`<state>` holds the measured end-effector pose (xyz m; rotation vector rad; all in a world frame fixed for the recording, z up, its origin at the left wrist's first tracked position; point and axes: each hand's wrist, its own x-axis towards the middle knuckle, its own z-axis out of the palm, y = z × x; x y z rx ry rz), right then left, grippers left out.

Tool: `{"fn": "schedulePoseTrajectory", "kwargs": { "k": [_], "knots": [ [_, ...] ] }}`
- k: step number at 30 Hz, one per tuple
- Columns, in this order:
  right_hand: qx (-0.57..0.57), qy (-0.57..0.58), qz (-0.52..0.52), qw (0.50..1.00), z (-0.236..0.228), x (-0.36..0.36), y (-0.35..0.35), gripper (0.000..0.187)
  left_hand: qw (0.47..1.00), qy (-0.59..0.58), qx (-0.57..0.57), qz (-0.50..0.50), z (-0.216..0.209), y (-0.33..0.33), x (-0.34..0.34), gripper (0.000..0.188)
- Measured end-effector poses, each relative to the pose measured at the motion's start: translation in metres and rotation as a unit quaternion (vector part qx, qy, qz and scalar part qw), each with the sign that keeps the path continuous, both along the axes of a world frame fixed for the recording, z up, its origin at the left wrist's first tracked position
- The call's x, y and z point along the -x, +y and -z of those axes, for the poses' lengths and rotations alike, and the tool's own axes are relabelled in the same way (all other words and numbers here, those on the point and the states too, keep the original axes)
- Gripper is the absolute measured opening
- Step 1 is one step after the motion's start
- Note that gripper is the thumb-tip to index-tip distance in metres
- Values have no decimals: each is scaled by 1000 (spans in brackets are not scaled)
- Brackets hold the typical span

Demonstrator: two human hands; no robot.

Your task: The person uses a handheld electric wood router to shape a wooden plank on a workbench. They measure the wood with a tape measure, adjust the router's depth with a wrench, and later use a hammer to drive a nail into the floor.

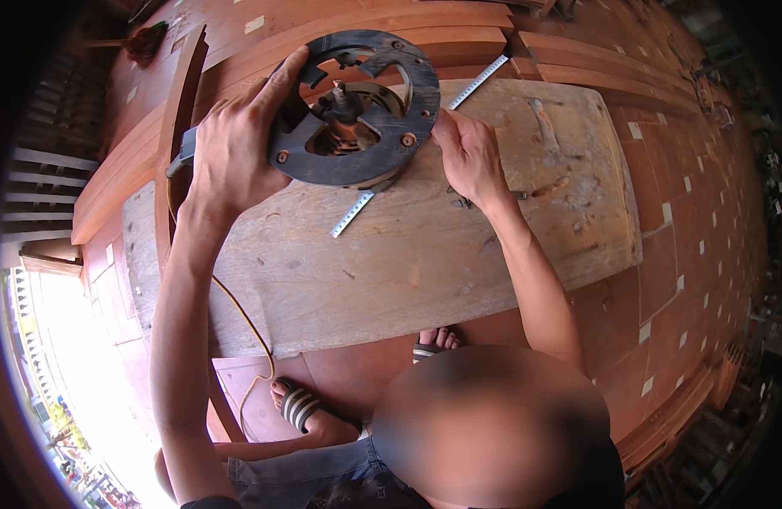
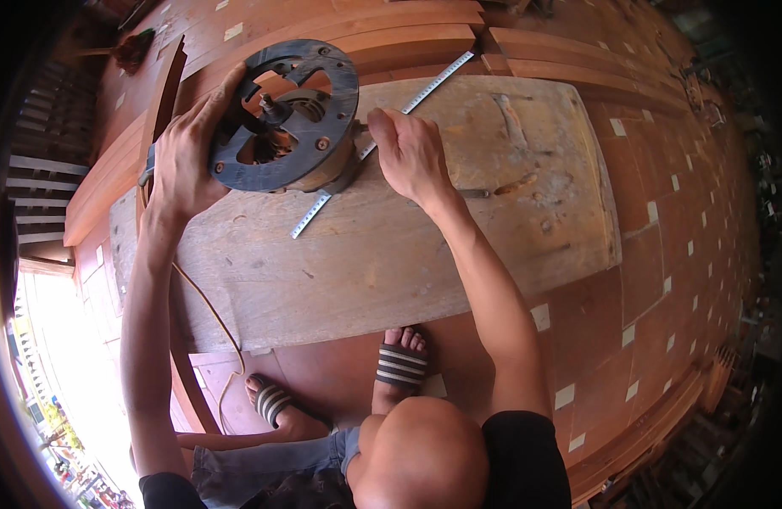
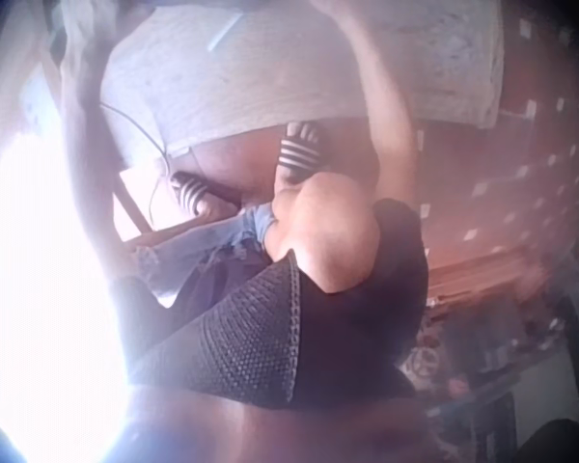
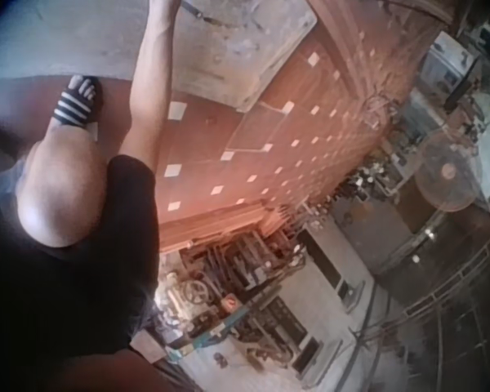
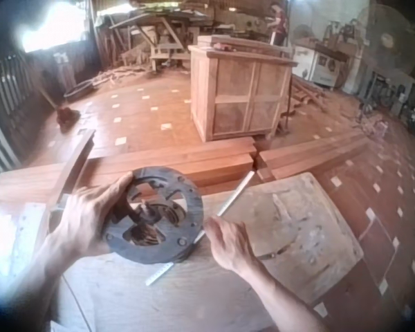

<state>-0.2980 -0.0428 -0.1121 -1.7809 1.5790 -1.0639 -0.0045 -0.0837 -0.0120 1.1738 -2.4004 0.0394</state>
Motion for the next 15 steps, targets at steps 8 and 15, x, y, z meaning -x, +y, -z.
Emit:
{"fn": "schedulePoseTrajectory", "kwargs": {
  "k": [8,15],
  "knots": [
    [-10,154,-75,985,2,63,43,37,1000,-5,-22,-1,-3,0,-5,98],
    [-93,243,-82,962,36,105,91,33,996,0,93,-12,8,2,4,95]
  ]
}}
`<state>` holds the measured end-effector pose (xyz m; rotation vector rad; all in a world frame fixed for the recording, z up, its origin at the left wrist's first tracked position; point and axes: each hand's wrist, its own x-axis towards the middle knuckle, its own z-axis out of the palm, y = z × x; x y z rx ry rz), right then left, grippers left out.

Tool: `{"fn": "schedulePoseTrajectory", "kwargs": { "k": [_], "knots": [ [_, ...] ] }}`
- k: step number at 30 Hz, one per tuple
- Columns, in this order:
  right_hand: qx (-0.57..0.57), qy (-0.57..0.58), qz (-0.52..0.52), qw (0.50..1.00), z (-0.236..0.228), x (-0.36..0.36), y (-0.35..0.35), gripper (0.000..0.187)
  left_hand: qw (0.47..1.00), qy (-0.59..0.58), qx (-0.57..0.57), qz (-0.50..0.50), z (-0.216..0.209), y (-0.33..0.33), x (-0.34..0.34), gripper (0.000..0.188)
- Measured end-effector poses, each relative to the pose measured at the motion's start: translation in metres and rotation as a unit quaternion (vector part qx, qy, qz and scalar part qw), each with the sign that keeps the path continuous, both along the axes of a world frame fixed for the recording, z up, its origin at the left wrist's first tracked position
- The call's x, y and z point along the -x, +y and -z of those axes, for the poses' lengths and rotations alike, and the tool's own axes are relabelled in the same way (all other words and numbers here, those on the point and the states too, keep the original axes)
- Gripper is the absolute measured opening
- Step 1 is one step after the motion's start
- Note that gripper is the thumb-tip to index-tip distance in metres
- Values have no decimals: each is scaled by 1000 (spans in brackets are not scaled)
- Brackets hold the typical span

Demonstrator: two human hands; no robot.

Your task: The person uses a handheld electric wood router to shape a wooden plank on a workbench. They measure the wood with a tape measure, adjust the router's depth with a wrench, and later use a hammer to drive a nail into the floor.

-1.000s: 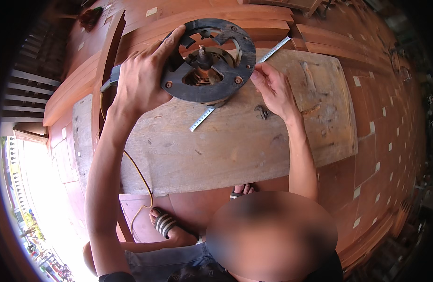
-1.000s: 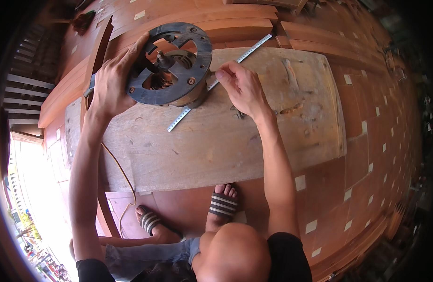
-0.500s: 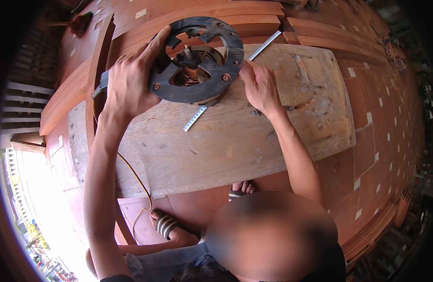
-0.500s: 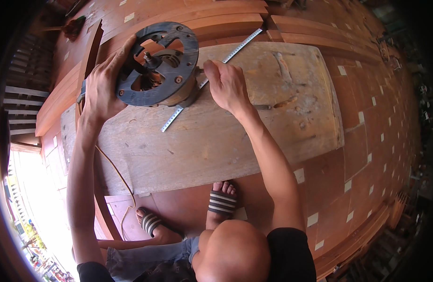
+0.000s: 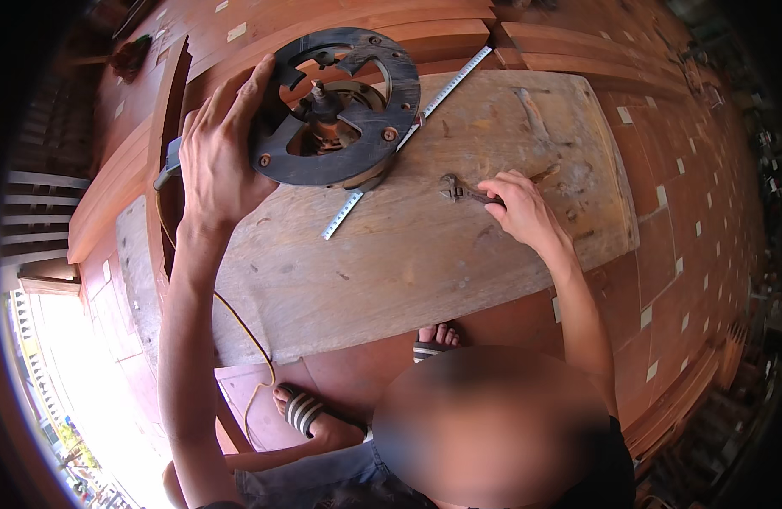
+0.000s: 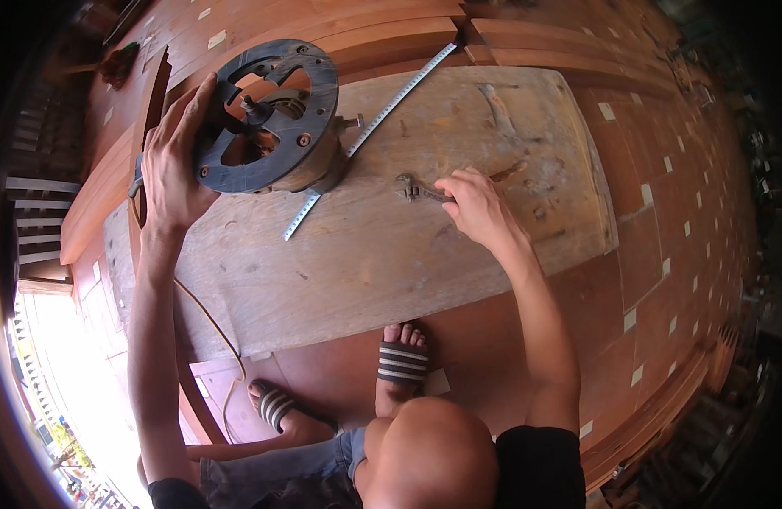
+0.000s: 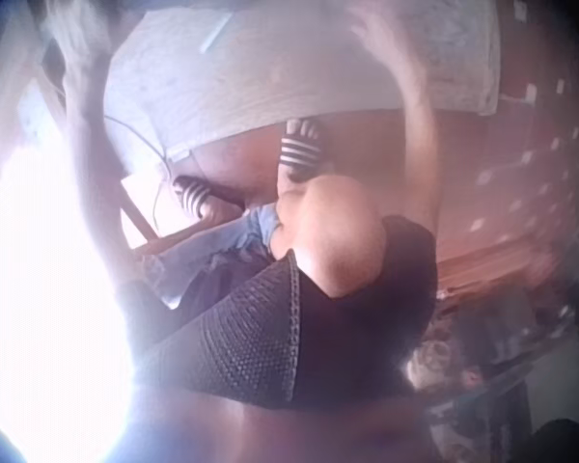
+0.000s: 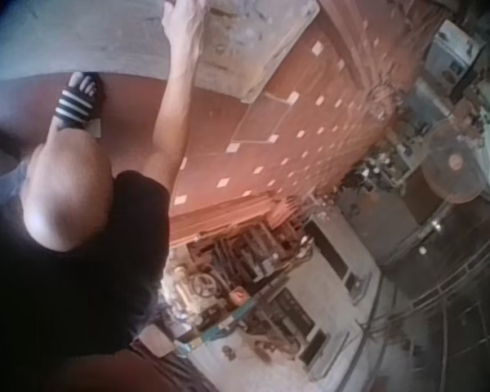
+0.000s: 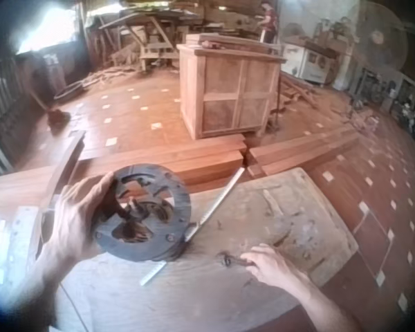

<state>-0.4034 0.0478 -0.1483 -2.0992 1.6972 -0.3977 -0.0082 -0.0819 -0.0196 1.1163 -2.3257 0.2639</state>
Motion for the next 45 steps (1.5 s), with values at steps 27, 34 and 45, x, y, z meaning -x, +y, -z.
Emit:
{"fn": "schedulePoseTrajectory", "kwargs": {
  "k": [27,34,45],
  "knots": [
    [-103,-161,380,905,6,-56,-130,14,997,22,-75,-7,-11,1,5,73],
    [-56,137,365,919,-9,189,-50,18,997,-7,-68,-23,-14,9,11,70],
    [-23,149,428,891,-2,251,-13,21,998,6,-55,-12,-9,7,9,70]
  ]
}}
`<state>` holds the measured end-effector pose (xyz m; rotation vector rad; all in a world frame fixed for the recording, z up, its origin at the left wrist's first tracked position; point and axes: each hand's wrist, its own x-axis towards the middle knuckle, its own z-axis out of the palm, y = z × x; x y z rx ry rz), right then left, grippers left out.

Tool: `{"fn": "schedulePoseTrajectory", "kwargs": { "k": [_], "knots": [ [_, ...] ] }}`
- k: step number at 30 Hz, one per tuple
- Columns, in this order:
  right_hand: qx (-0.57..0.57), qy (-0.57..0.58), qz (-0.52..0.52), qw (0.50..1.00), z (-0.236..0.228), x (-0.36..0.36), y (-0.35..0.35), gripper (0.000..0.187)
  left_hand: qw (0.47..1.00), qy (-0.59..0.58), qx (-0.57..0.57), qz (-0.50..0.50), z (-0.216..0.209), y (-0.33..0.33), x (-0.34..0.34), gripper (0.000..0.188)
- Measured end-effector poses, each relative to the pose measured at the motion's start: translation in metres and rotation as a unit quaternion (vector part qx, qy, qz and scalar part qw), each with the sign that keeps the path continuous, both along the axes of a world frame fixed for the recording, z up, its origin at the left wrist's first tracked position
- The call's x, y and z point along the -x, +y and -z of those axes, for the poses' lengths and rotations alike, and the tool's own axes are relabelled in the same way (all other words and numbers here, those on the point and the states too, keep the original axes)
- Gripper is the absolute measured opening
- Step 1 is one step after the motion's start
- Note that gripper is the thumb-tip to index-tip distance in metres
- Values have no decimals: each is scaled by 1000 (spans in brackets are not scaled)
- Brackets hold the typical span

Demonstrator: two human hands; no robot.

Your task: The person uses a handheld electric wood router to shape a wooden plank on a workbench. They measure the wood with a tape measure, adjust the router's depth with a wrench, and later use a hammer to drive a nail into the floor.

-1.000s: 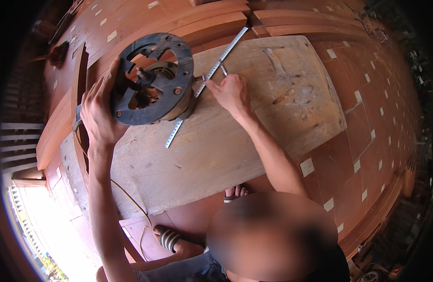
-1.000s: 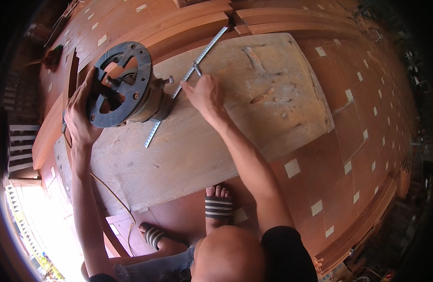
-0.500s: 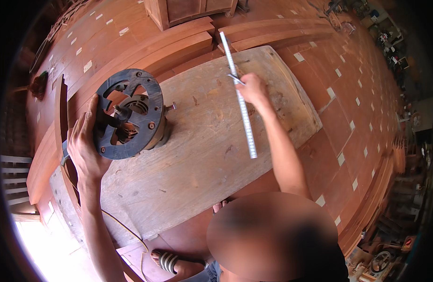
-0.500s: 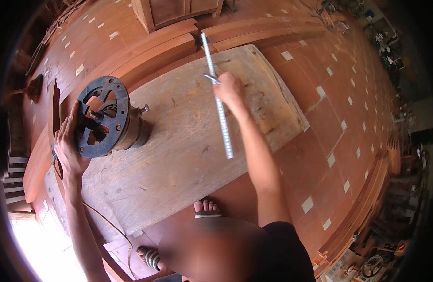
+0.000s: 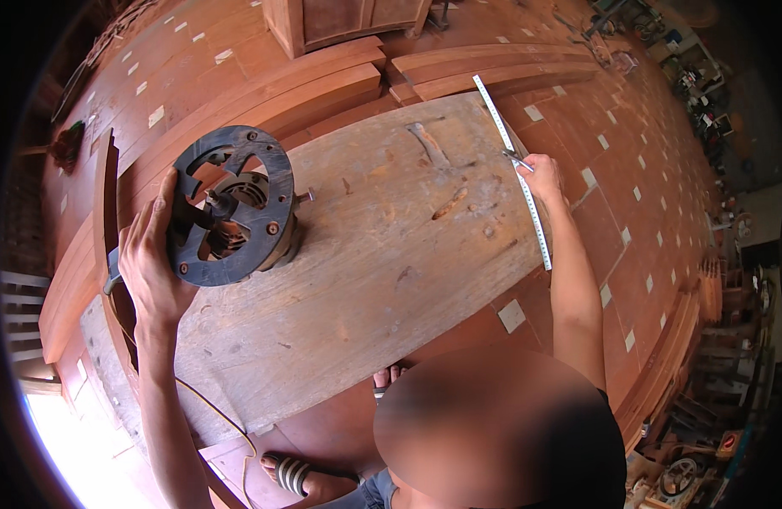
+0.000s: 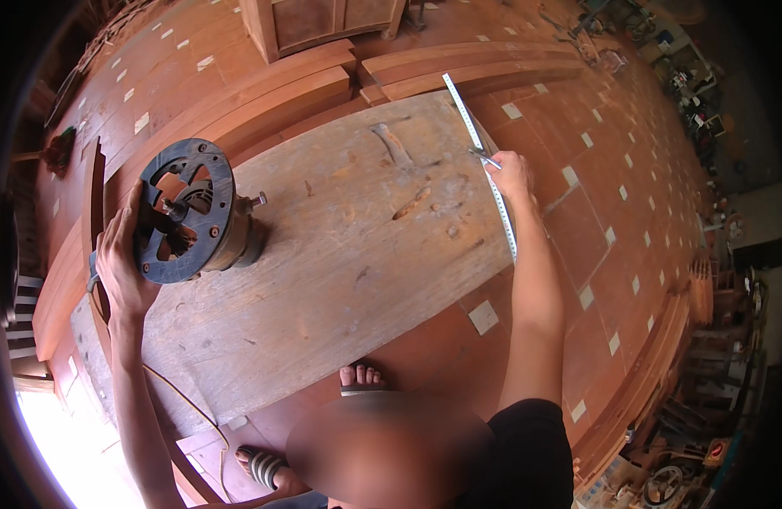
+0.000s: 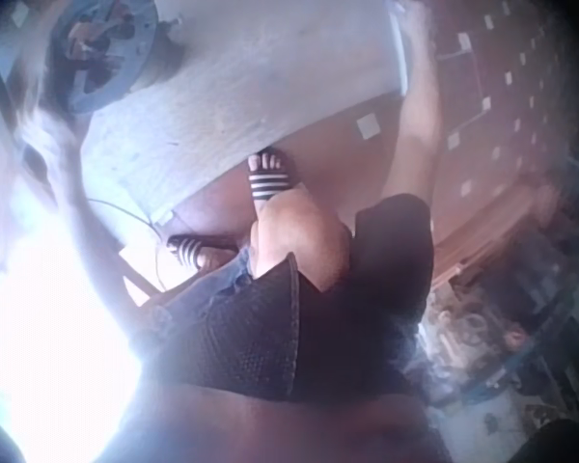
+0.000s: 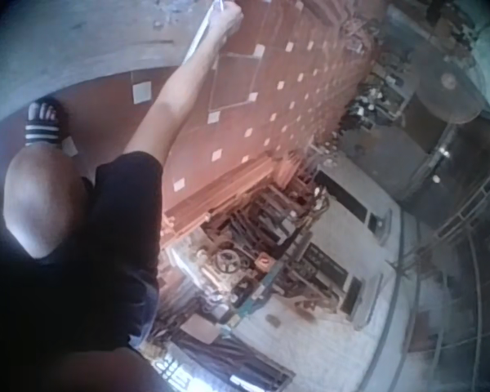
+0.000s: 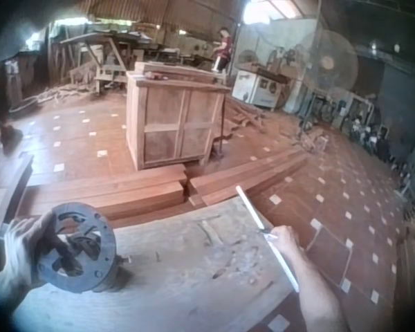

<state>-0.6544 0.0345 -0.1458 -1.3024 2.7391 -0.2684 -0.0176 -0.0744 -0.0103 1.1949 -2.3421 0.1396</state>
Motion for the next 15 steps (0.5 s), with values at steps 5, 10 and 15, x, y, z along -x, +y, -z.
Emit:
{"fn": "schedulePoseTrajectory", "kwargs": {
  "k": [5,10,15],
  "knots": [
    [-9,161,-55,985,-2,-35,-7,20,1000,-3,-12,3,-1,0,1,71],
    [18,146,-29,989,15,-48,-10,20,999,23,24,4,4,-2,2,85],
    [61,119,40,990,20,-42,-18,19,1000,-5,-10,0,2,-1,-1,71]
  ]
}}
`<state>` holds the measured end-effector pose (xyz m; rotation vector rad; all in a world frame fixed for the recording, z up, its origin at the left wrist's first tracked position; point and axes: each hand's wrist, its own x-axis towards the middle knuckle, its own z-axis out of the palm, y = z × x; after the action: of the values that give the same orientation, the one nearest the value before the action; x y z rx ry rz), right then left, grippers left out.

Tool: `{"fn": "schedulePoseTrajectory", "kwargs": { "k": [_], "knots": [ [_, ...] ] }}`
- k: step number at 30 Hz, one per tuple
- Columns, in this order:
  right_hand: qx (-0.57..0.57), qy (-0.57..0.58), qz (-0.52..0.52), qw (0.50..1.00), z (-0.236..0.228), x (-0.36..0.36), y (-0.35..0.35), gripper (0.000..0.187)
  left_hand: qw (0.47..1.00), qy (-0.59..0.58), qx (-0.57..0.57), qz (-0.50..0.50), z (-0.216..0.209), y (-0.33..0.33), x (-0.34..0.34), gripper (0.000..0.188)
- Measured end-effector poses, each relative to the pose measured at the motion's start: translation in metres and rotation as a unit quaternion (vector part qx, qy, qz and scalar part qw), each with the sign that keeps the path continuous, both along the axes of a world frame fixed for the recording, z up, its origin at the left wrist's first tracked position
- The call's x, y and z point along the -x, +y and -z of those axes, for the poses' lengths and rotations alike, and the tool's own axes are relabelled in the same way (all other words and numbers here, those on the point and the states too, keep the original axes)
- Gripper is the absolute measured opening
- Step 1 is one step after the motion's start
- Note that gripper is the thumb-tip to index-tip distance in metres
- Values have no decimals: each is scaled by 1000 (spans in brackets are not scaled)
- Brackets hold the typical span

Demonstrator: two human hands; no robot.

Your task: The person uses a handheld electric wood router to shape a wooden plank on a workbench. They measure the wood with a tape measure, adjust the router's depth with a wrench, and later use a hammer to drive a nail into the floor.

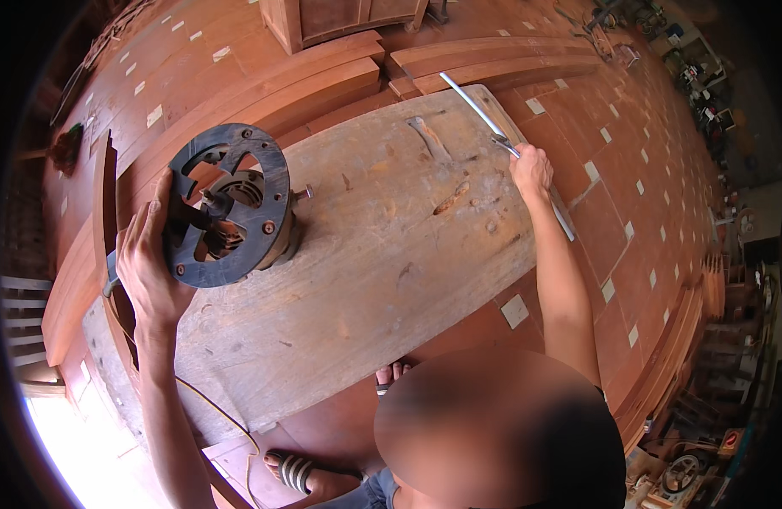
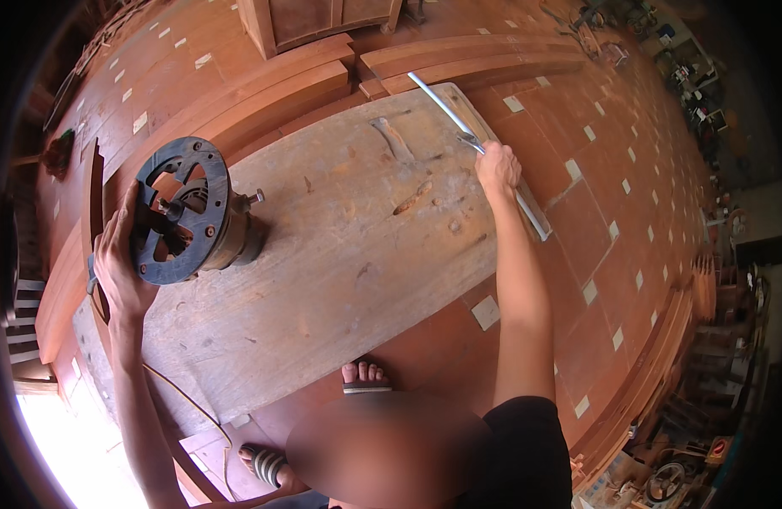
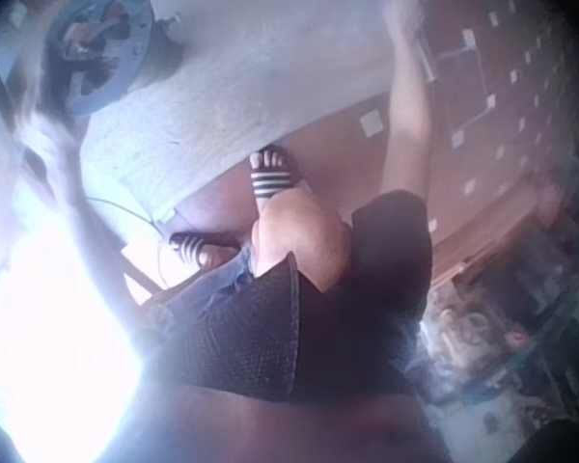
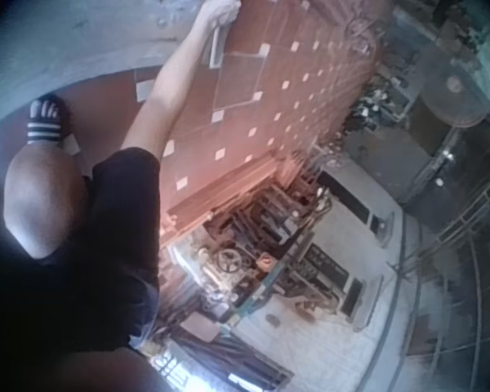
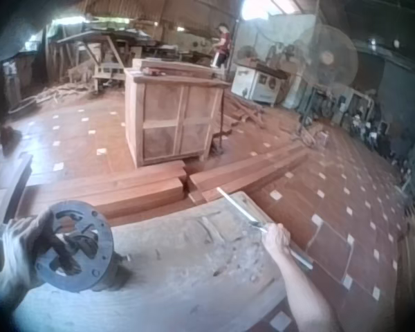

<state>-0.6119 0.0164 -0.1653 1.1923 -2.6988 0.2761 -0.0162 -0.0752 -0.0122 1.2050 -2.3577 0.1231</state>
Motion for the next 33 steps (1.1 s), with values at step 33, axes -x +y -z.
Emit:
{"fn": "schedulePoseTrajectory", "kwargs": {
  "k": [33],
  "knots": [
    [230,-365,-124,894,-13,-133,4,48,995,-59,-83,23,-22,4,-9,122]
  ]
}}
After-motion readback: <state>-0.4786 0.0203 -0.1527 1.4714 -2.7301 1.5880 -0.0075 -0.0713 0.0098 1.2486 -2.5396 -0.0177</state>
